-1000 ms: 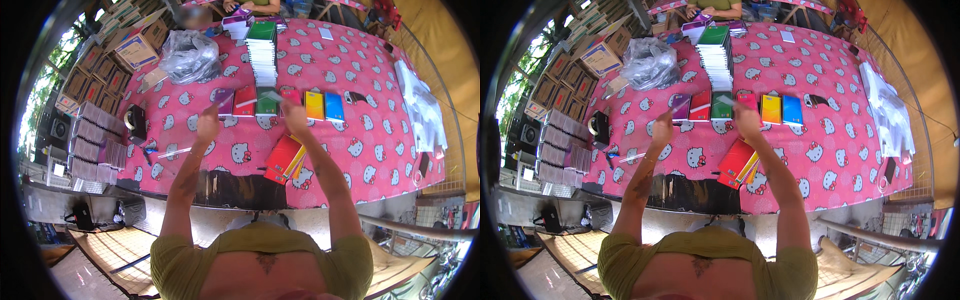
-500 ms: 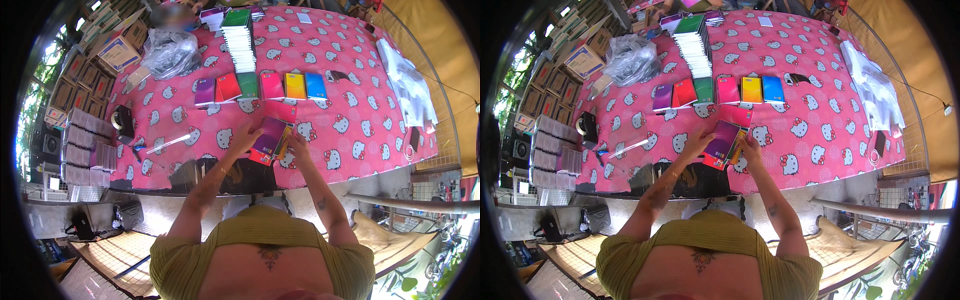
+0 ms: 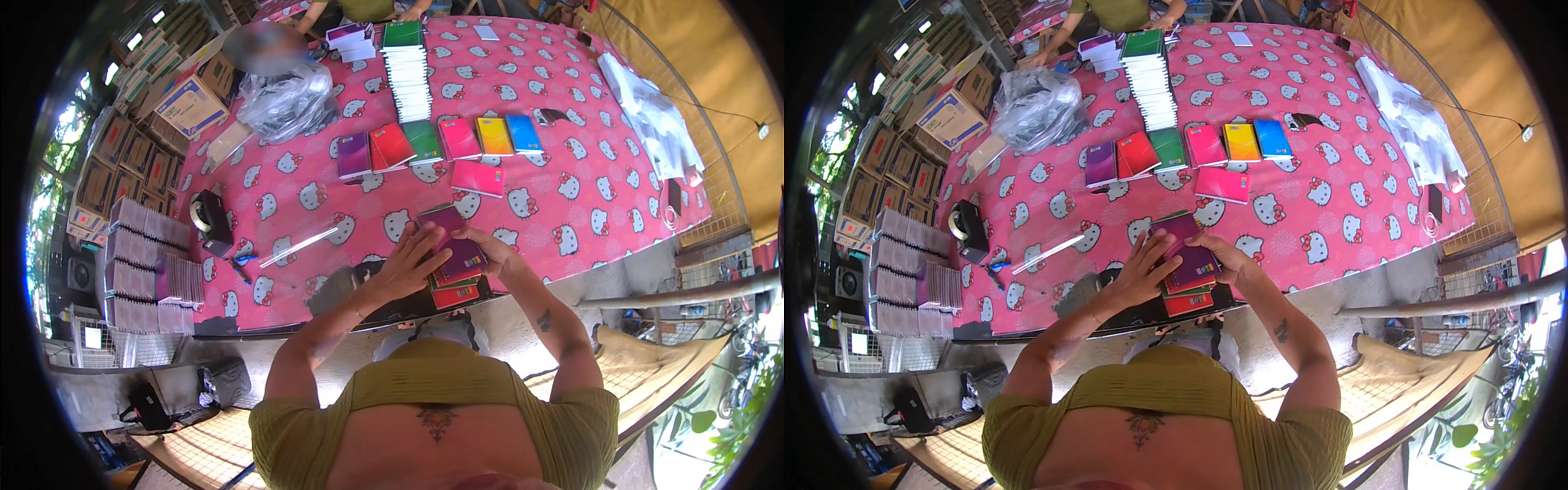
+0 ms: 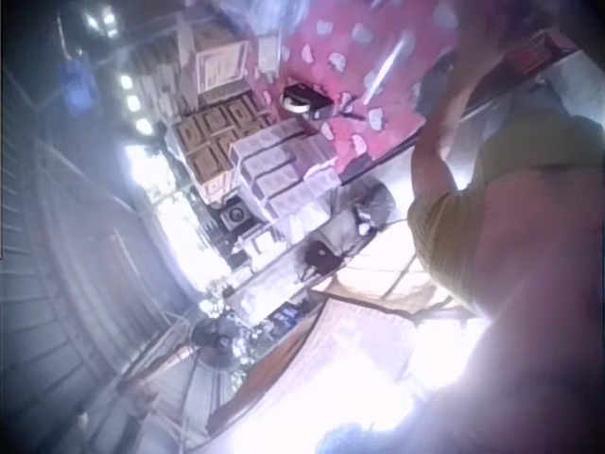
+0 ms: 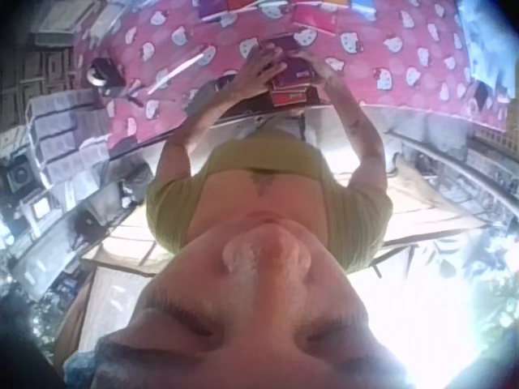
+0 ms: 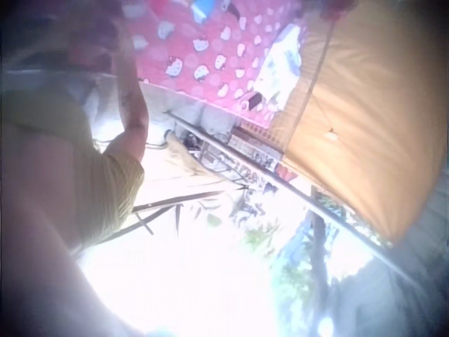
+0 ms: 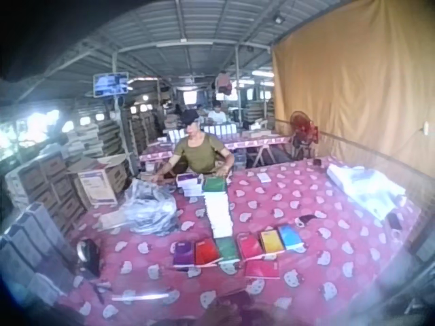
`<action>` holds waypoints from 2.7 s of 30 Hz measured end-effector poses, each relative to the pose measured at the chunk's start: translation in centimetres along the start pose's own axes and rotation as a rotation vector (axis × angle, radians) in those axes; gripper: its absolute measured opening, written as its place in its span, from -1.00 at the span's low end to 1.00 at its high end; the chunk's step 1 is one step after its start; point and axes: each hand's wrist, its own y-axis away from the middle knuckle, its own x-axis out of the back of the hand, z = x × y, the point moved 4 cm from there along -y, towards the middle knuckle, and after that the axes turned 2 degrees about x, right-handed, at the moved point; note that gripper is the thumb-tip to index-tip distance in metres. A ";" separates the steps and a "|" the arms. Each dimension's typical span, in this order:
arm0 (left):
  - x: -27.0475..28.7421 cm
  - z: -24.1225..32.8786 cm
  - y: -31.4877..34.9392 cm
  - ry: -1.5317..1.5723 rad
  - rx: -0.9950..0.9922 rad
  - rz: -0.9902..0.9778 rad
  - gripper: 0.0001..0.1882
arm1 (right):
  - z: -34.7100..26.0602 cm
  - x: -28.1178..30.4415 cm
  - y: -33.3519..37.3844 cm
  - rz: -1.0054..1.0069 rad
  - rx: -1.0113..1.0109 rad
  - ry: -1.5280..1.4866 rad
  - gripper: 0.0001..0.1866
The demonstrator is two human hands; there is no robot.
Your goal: The person organizes colored notepads by color, stacks them, and then places stacks of notepads into clear plastic bags, sealing each bag with tape.
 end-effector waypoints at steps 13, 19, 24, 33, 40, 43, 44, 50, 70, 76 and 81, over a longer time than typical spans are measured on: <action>-4.7 -5.7 6.0 1.136 0.653 0.186 0.02 | 5.8 -6.0 -3.6 0.229 0.964 0.313 0.28; -5.1 -6.3 7.0 1.264 0.590 0.299 0.04 | 5.7 -4.3 -3.8 0.255 1.135 0.409 0.22; -5.2 -6.0 6.5 1.100 0.655 0.210 0.01 | 5.5 -5.6 -3.9 0.215 0.989 0.346 0.09; -1.2 -6.1 5.8 0.675 0.766 -0.245 0.03 | 4.5 -3.4 -4.1 0.206 0.847 0.704 -0.17; 2.1 1.0 -2.2 -0.126 0.406 -0.218 0.11 | 5.7 -1.9 -6.1 -0.043 0.619 0.075 -0.23; 2.3 -0.6 -2.3 -0.340 0.354 -0.272 0.02 | 5.5 -2.0 -6.4 0.041 0.848 0.399 -0.25; 2.2 -1.3 -1.8 -0.255 0.416 -0.359 -0.01 | 5.4 -2.4 -5.8 0.068 0.842 0.563 -0.23; 7.8 -5.6 5.5 0.028 0.980 -0.006 -0.26 | 3.0 -8.1 -5.8 0.100 0.854 0.539 -0.18; 16.7 -18.4 28.2 0.040 1.750 0.268 -0.15 | 7.2 -21.5 -23.8 -0.003 0.183 0.837 -0.41; 17.7 -15.6 32.1 0.197 1.422 0.272 -0.61 | 7.9 -22.0 -18.5 -0.264 0.860 1.276 -0.58; 17.8 -10.9 31.5 0.041 0.797 -0.111 -0.86 | 10.7 -22.1 -17.5 -0.494 0.642 1.378 -0.85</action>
